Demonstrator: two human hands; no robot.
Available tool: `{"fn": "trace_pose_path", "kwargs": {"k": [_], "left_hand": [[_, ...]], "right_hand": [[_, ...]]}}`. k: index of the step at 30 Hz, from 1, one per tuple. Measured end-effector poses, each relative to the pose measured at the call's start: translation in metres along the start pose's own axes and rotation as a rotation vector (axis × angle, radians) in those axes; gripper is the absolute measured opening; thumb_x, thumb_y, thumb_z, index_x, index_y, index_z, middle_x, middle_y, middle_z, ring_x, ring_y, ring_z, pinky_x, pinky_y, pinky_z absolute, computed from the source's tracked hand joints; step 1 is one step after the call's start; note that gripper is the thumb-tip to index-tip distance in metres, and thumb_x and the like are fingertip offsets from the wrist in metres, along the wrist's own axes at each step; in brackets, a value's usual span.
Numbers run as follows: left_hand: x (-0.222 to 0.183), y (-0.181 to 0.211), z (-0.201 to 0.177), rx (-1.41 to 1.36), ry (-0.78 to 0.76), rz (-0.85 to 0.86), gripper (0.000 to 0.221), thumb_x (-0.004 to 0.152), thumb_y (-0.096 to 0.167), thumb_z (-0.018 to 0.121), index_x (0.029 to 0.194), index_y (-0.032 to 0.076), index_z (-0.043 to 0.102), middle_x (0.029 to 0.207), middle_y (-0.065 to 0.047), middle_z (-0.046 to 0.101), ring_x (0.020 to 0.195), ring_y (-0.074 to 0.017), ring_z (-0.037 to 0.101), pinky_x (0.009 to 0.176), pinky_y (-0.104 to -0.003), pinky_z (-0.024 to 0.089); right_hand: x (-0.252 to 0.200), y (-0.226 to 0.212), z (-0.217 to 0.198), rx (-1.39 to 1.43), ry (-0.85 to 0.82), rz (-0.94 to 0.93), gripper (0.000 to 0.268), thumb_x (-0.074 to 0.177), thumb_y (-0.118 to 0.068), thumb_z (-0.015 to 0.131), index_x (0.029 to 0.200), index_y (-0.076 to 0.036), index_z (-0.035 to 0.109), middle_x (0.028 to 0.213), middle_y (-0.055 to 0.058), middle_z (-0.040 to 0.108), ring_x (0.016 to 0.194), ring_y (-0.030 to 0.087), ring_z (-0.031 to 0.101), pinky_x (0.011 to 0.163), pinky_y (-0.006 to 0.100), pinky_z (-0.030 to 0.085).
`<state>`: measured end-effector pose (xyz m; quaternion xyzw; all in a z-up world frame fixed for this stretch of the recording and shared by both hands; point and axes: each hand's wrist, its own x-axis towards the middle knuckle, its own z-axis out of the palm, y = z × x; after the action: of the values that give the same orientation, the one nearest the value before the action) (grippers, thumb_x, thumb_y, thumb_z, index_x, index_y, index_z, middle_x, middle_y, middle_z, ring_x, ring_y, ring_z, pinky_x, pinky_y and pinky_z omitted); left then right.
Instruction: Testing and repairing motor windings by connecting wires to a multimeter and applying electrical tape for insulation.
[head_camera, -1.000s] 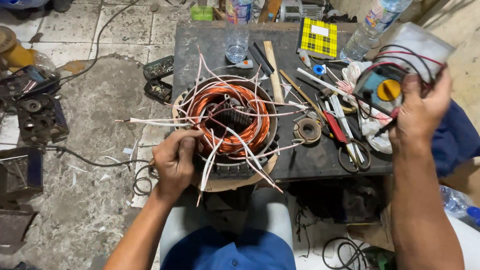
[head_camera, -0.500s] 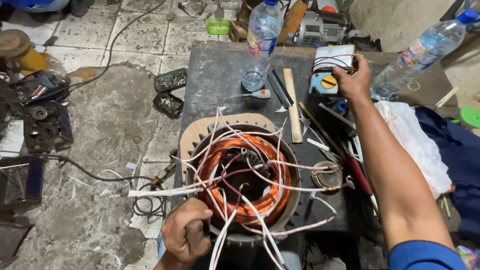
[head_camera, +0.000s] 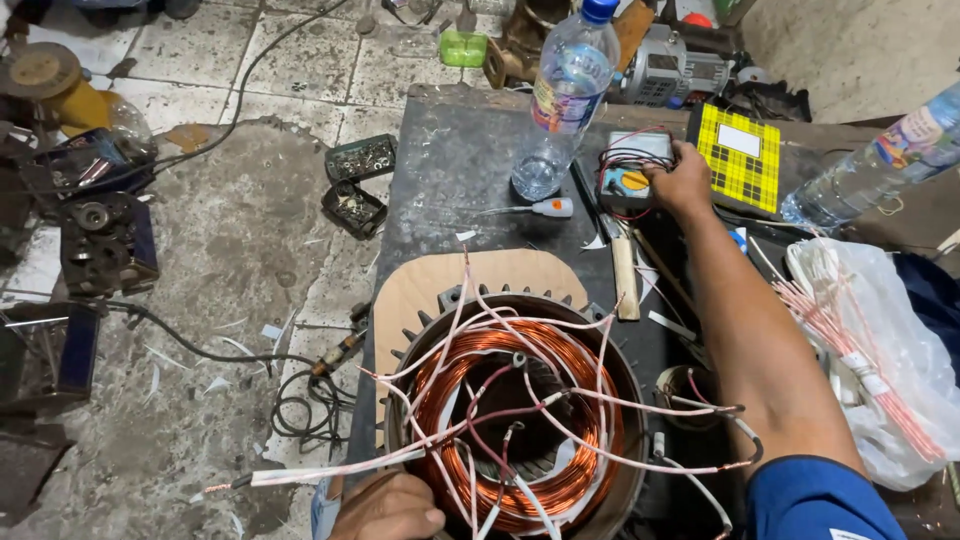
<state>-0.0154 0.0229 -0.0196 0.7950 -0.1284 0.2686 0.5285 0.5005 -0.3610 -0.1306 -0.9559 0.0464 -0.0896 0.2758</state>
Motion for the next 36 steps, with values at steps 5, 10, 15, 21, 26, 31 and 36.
{"fn": "trace_pose_path", "kwargs": {"k": [5, 10, 15, 21, 26, 31, 36], "left_hand": [[-0.016, -0.016, -0.002, -0.066, -0.07, 0.004, 0.004, 0.087, 0.019, 0.075, 0.085, 0.018, 0.077, 0.069, 0.006, 0.073, 0.062, -0.013, 0.072, 0.066, -0.027, 0.061], [-0.013, -0.008, -0.003, -0.125, 0.002, -0.101, 0.001, 0.081, 0.015, 0.078, 0.08, 0.015, 0.078, 0.068, 0.004, 0.072, 0.063, -0.0151, 0.072, 0.063, -0.028, 0.064], [0.004, -0.001, -0.017, -0.069, -0.131, 0.041, 0.016, 0.096, 0.023, 0.064, 0.103, 0.012, 0.073, 0.079, 0.0, 0.073, 0.072, -0.0159, 0.075, 0.074, -0.03, 0.06], [-0.005, -0.003, -0.022, -0.061, -0.154, -0.012, 0.013, 0.09, 0.02, 0.069, 0.099, 0.014, 0.075, 0.08, -0.002, 0.075, 0.074, -0.0157, 0.076, 0.075, -0.028, 0.061], [-0.015, -0.008, -0.024, -0.056, -0.179, -0.054, 0.012, 0.085, 0.018, 0.073, 0.096, 0.015, 0.077, 0.081, -0.003, 0.076, 0.076, -0.0156, 0.076, 0.076, -0.027, 0.062], [-0.026, -0.019, -0.023, -0.052, -0.2, -0.118, 0.013, 0.08, 0.015, 0.077, 0.093, 0.017, 0.079, 0.081, -0.004, 0.078, 0.078, -0.0154, 0.077, 0.078, -0.026, 0.063], [-0.053, -0.082, -0.035, -0.122, -0.447, 0.129, 0.023, 0.096, 0.016, 0.066, 0.115, 0.004, 0.071, 0.101, -0.006, 0.071, 0.096, -0.0245, 0.072, 0.08, -0.033, 0.06]], "right_hand": [[-0.044, -0.066, -0.046, -0.228, -0.12, 0.027, 0.076, 0.075, -0.02, 0.077, 0.145, -0.005, 0.052, 0.147, 0.025, 0.044, 0.132, 0.042, 0.044, 0.107, 0.057, 0.039], [-0.104, -0.106, -0.034, -0.349, 0.178, -0.558, 0.046, 0.076, -0.012, 0.073, 0.122, -0.008, 0.069, 0.126, 0.014, 0.061, 0.119, 0.034, 0.052, 0.105, 0.051, 0.035], [-0.103, -0.084, 0.02, -0.525, 0.278, -1.072, 0.042, 0.082, -0.012, 0.062, 0.124, -0.014, 0.067, 0.117, 0.01, 0.065, 0.118, 0.026, 0.061, 0.108, 0.045, 0.037], [-0.101, -0.09, 0.035, -0.432, 0.276, -1.243, 0.032, 0.083, -0.02, 0.057, 0.111, -0.014, 0.072, 0.1, 0.01, 0.067, 0.105, 0.026, 0.063, 0.105, 0.044, 0.041], [-0.099, -0.081, 0.05, -0.37, 0.283, -1.198, 0.016, 0.089, -0.032, 0.062, 0.089, -0.017, 0.068, 0.094, 0.006, 0.064, 0.098, 0.023, 0.062, 0.101, 0.044, 0.043], [-0.115, -0.071, -0.009, -0.304, 0.105, -0.985, 0.024, 0.102, -0.037, 0.059, 0.106, -0.016, 0.069, 0.104, 0.006, 0.067, 0.104, 0.026, 0.065, 0.097, 0.047, 0.048], [-0.106, -0.013, -0.109, -0.878, -0.083, 0.072, 0.067, 0.115, -0.065, 0.046, 0.07, -0.015, 0.049, 0.06, -0.003, 0.035, 0.046, 0.013, 0.04, 0.037, 0.029, 0.043]]}}
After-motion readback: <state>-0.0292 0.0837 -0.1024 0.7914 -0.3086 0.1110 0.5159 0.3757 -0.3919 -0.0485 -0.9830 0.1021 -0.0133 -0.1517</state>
